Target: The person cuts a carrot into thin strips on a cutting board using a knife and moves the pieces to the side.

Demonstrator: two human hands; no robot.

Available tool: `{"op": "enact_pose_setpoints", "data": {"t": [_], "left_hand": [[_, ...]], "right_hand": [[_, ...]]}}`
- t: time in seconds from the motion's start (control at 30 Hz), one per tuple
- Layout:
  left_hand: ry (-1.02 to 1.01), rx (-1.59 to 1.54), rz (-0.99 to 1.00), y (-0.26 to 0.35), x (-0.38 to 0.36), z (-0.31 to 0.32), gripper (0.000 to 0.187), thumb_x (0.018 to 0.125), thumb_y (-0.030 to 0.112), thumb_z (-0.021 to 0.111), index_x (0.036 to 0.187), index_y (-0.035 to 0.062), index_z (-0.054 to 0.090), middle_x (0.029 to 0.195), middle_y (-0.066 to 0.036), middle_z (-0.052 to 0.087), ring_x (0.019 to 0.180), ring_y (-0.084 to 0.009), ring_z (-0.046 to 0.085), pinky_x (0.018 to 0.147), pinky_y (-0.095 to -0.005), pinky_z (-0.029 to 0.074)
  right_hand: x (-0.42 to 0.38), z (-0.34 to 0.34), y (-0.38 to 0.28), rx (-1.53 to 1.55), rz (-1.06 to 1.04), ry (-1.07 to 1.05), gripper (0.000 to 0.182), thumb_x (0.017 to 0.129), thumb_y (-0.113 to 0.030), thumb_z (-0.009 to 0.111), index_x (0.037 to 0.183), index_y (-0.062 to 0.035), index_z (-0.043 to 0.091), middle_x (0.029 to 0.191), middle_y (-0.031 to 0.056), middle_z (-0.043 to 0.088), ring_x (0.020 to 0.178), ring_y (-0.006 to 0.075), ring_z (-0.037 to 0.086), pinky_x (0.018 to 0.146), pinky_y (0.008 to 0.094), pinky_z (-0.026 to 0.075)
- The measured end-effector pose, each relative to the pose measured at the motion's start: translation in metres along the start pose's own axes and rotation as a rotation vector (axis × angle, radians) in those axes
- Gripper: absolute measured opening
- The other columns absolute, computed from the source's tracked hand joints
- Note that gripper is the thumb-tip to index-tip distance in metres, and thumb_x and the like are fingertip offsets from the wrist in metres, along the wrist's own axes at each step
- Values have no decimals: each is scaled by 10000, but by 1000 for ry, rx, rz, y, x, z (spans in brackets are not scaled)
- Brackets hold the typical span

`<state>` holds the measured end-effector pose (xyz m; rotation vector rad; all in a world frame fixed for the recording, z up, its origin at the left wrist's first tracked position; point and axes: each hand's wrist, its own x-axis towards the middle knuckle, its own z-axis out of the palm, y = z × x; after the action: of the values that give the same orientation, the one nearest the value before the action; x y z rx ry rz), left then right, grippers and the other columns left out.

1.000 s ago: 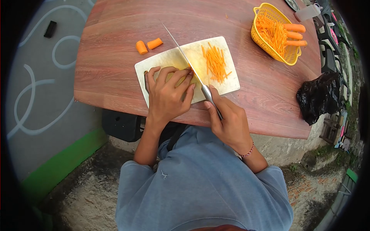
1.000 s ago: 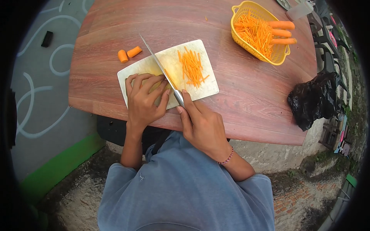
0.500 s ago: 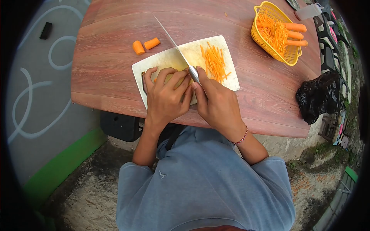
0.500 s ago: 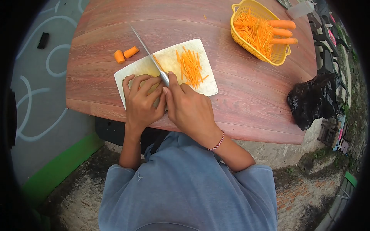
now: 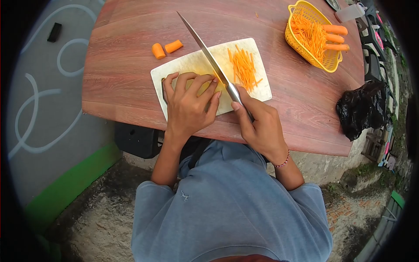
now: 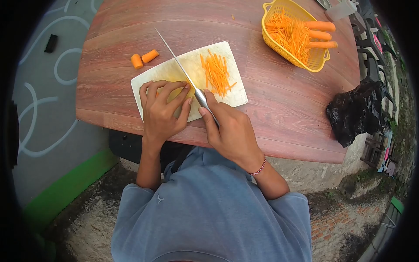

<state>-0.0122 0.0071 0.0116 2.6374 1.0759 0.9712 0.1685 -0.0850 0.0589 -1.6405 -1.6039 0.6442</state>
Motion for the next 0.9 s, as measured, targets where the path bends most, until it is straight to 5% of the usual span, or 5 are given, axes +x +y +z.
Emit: {"op": "enact_pose_setpoints", "data": {"t": [0.63,0.9], "left_hand": [[-9,-7,6,0,1,-1,225,863,211,784,1032,66,819,1148,19,732,1084,-224,635,1064,-555,360],[-51,32,4,5,2,-5,284,871,213,803,1126,88,823,1241,-3,732,1157,-264,629,1106,-553,343]], "right_hand": [[2,16,-10,-248,15,-24,390,1040,-183,666,1374,17,640,824,210,706,705,414,709,612,501,550],[25,1,1,-103,27,49,355,1048,-172,660,1335,36,654,838,260,704,760,421,723,665,488,550]]}}
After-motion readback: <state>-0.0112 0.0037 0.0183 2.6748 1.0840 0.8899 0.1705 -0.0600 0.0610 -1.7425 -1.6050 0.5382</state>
